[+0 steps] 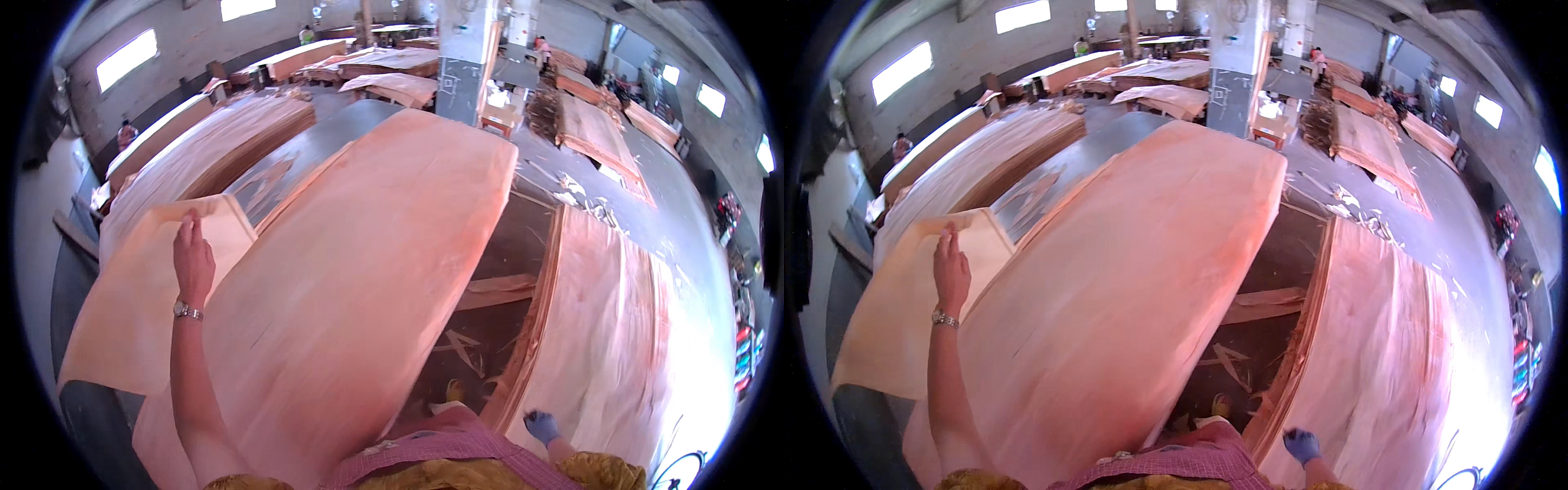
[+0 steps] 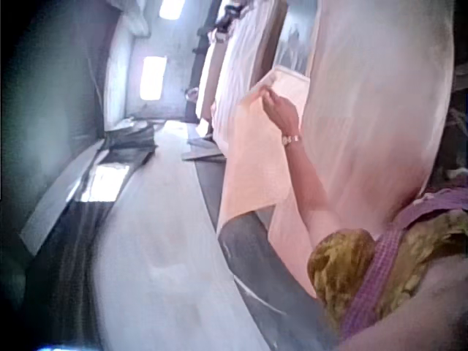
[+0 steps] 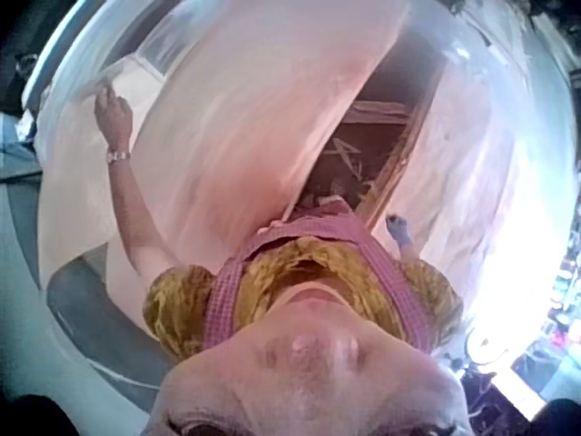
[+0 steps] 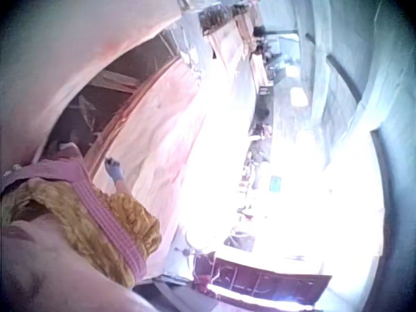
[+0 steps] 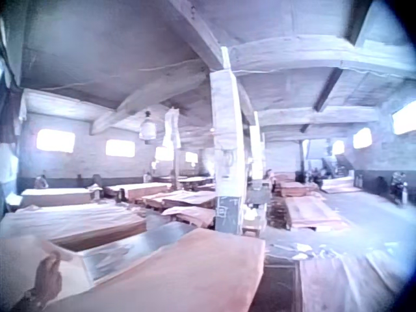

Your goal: The person selects, flips, and arranges thin wood veneer sheets on a workbench, then uses a small blade to trim off long strips and patches areas with tape.

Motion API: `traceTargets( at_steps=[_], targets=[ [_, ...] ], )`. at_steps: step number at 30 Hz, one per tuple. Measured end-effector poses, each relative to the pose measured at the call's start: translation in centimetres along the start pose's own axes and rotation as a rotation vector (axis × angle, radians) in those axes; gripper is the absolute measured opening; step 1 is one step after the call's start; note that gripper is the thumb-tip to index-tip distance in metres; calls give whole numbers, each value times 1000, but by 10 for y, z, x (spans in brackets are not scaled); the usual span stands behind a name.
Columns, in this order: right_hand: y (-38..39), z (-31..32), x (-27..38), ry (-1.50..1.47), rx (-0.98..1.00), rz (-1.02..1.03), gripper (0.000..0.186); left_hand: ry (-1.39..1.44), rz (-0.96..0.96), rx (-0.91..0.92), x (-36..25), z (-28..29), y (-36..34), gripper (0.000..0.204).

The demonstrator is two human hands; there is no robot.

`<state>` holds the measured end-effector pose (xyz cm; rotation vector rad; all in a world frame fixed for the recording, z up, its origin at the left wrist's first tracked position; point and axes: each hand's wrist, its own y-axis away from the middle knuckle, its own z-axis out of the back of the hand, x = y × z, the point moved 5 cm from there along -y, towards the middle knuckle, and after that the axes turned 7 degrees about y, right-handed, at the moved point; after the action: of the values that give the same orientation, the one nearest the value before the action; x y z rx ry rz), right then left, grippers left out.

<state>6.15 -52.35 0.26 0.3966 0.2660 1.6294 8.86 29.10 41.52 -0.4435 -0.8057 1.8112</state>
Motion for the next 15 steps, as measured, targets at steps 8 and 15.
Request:
traceTargets(
  at_steps=[8,15],
  targets=[
    [-3,-177,-248,195,605,35,52,108,54,119,-165,-198,-99,52],
    [-258,-20,-239,153,231,137,38,-61,172,292,-230,-304,-182,55]
  ],
)
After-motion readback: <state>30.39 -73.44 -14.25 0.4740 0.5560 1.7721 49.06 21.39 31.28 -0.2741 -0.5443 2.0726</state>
